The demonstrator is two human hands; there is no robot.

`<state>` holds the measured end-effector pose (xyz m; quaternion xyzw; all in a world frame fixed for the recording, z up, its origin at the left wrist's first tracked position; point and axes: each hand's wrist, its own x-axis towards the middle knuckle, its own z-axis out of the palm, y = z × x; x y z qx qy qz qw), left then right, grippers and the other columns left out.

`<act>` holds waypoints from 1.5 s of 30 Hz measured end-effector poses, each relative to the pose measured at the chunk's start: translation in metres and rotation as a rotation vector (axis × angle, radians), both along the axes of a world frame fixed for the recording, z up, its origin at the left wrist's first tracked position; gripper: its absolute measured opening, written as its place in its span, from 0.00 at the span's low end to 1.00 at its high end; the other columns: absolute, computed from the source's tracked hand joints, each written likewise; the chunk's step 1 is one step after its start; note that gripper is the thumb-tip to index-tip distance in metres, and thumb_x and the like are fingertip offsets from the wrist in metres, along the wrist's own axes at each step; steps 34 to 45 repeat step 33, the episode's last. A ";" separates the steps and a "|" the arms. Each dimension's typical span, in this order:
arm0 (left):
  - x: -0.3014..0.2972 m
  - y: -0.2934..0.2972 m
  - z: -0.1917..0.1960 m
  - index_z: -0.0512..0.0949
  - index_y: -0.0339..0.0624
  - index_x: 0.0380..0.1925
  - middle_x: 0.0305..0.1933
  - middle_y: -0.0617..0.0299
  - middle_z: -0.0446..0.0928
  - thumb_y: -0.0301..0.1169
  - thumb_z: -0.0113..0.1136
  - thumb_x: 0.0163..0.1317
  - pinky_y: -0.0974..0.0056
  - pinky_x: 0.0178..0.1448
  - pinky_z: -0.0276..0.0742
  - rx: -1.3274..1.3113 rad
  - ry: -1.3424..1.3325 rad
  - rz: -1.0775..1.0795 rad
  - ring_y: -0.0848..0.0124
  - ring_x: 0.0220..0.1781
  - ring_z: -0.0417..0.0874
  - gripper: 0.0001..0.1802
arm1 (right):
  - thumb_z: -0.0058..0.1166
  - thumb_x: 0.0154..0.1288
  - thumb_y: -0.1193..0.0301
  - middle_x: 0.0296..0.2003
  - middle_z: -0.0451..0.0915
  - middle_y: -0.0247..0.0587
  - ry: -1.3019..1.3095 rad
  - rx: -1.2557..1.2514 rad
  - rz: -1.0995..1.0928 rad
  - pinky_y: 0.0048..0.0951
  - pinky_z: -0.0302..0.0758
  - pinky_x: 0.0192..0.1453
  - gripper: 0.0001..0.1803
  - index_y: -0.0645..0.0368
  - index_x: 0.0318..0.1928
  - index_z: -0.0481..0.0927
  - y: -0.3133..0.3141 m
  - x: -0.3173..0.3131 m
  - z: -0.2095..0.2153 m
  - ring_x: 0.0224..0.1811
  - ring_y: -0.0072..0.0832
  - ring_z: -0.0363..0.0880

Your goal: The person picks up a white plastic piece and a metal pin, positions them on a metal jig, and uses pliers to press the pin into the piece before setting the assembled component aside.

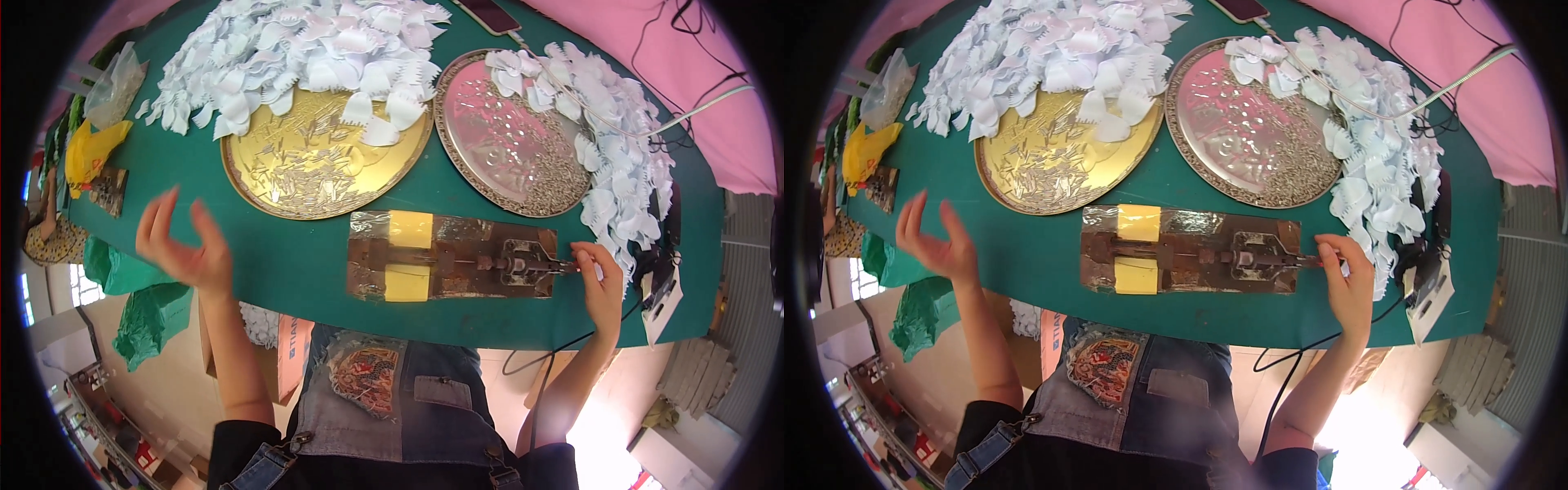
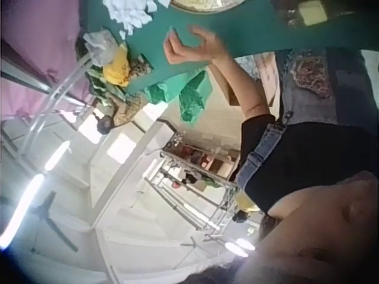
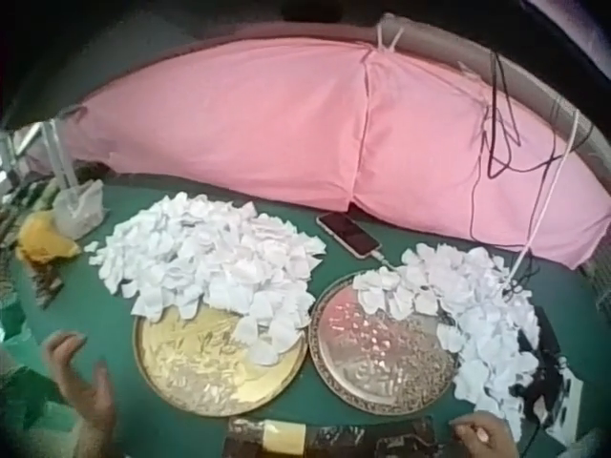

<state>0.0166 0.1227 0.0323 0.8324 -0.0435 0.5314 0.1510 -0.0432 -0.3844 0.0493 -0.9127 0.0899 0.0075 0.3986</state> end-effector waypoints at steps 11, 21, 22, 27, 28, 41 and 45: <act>0.100 -0.118 -0.013 0.78 0.40 0.50 0.43 0.52 0.80 0.26 0.63 0.59 0.54 0.49 0.76 0.342 0.833 -0.495 0.51 0.46 0.80 0.18 | 0.61 0.63 0.69 0.34 0.81 0.40 -0.285 -0.368 0.038 0.32 0.75 0.39 0.10 0.59 0.43 0.84 -0.021 0.096 0.009 0.30 0.31 0.78; -0.014 -0.119 0.032 0.85 0.45 0.37 0.31 0.64 0.79 0.20 0.69 0.49 0.62 0.43 0.77 -0.398 1.029 -1.069 0.66 0.41 0.80 0.14 | 0.65 0.57 0.68 0.36 0.79 0.41 -0.297 -0.810 0.178 0.40 0.77 0.47 0.13 0.59 0.43 0.85 -0.033 0.139 -0.012 0.42 0.41 0.81; -0.019 -0.121 0.024 0.85 0.45 0.37 0.31 0.64 0.79 0.20 0.69 0.49 0.62 0.43 0.77 -0.403 1.031 -1.062 0.66 0.41 0.80 0.14 | 0.65 0.57 0.68 0.36 0.79 0.41 -0.296 -0.808 0.186 0.40 0.77 0.47 0.13 0.59 0.43 0.85 -0.029 0.138 -0.011 0.42 0.41 0.81; -0.041 -0.135 -0.013 0.85 0.49 0.36 0.34 0.68 0.76 0.23 0.68 0.46 0.56 0.55 0.65 0.000 0.647 -0.864 0.66 0.46 0.77 0.15 | 0.60 0.65 0.67 0.28 0.81 0.39 -0.296 -0.533 -0.062 0.32 0.75 0.33 0.12 0.58 0.46 0.84 -0.023 0.128 -0.004 0.26 0.28 0.80; -0.045 -0.137 -0.017 0.85 0.49 0.36 0.34 0.68 0.76 0.24 0.68 0.46 0.56 0.55 0.65 0.098 0.547 -0.768 0.66 0.46 0.77 0.15 | 0.59 0.67 0.67 0.28 0.83 0.38 -0.221 -0.403 -0.141 0.29 0.74 0.31 0.12 0.57 0.47 0.84 -0.023 0.126 -0.002 0.24 0.24 0.79; -0.049 -0.132 -0.031 0.85 0.49 0.41 0.42 0.65 0.76 0.24 0.68 0.44 0.54 0.54 0.65 0.068 0.417 -0.731 0.63 0.48 0.76 0.19 | 0.58 0.68 0.68 0.28 0.86 0.35 -0.156 0.157 -0.069 0.23 0.75 0.32 0.12 0.53 0.49 0.84 -0.012 0.116 0.009 0.24 0.21 0.81; -0.049 -0.132 -0.031 0.85 0.49 0.41 0.42 0.65 0.76 0.24 0.68 0.44 0.54 0.54 0.65 0.068 0.417 -0.731 0.63 0.48 0.76 0.19 | 0.58 0.68 0.68 0.28 0.86 0.35 -0.156 0.157 -0.069 0.23 0.75 0.32 0.12 0.53 0.49 0.84 -0.012 0.116 0.009 0.24 0.21 0.81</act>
